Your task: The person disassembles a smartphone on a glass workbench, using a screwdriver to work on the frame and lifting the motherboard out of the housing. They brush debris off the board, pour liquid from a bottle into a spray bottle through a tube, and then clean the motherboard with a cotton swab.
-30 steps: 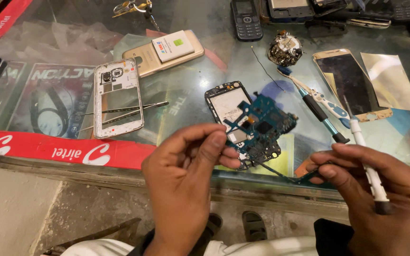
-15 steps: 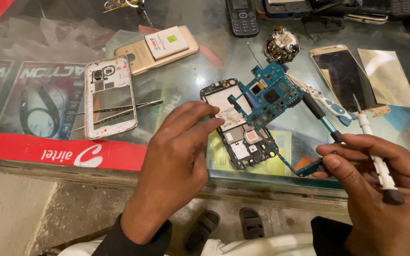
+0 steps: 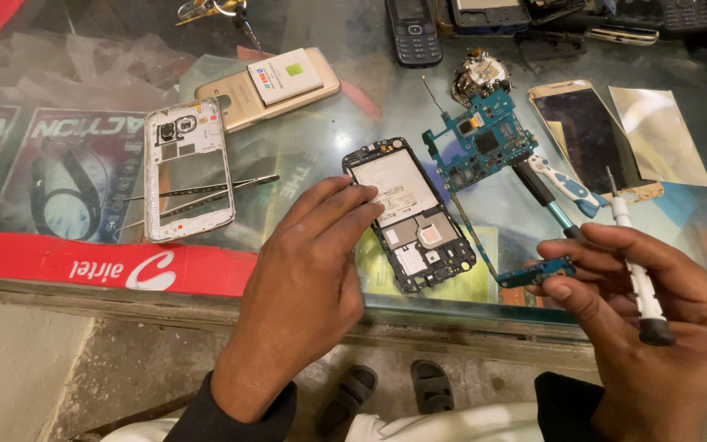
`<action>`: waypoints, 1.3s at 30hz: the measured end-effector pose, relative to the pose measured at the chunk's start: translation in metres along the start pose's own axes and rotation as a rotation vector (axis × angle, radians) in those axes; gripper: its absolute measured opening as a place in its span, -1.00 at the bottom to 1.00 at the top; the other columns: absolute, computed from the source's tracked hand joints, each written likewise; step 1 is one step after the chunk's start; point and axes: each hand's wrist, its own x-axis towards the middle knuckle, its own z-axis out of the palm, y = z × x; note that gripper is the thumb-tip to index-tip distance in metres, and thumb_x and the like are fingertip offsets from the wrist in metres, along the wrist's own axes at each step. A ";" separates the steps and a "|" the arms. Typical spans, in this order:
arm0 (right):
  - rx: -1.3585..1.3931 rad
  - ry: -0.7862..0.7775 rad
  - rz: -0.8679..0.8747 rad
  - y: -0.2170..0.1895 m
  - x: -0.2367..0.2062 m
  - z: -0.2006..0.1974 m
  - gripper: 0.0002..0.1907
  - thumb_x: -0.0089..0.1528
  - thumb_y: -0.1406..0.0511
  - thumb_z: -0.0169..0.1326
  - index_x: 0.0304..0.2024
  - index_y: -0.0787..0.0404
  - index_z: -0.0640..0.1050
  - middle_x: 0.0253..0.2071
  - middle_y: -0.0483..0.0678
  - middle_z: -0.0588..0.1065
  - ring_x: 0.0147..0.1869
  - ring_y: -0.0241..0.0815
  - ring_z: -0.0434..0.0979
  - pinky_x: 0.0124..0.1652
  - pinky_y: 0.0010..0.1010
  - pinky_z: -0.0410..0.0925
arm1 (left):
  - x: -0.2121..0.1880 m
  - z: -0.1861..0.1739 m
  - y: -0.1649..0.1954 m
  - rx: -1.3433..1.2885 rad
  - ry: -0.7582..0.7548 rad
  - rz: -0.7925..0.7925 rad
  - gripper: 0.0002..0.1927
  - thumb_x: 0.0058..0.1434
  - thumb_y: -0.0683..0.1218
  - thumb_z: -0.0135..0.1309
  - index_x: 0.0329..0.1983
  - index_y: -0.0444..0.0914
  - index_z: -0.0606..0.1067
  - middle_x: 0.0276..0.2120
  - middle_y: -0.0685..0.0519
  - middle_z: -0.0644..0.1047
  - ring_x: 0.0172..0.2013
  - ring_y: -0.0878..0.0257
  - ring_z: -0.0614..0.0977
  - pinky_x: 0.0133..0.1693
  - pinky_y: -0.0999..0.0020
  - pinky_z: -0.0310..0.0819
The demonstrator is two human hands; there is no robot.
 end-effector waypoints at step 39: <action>0.039 0.003 -0.155 0.023 -0.005 -0.002 -0.73 0.27 0.62 0.21 -0.05 0.44 0.43 -0.15 0.24 0.56 0.06 -0.09 0.68 -0.13 -0.55 0.52 | 0.000 0.003 0.003 0.012 0.029 0.012 -0.74 0.07 -0.38 0.09 -0.16 -0.35 0.53 -0.01 -0.11 0.52 0.14 -0.10 0.53 0.08 0.07 0.45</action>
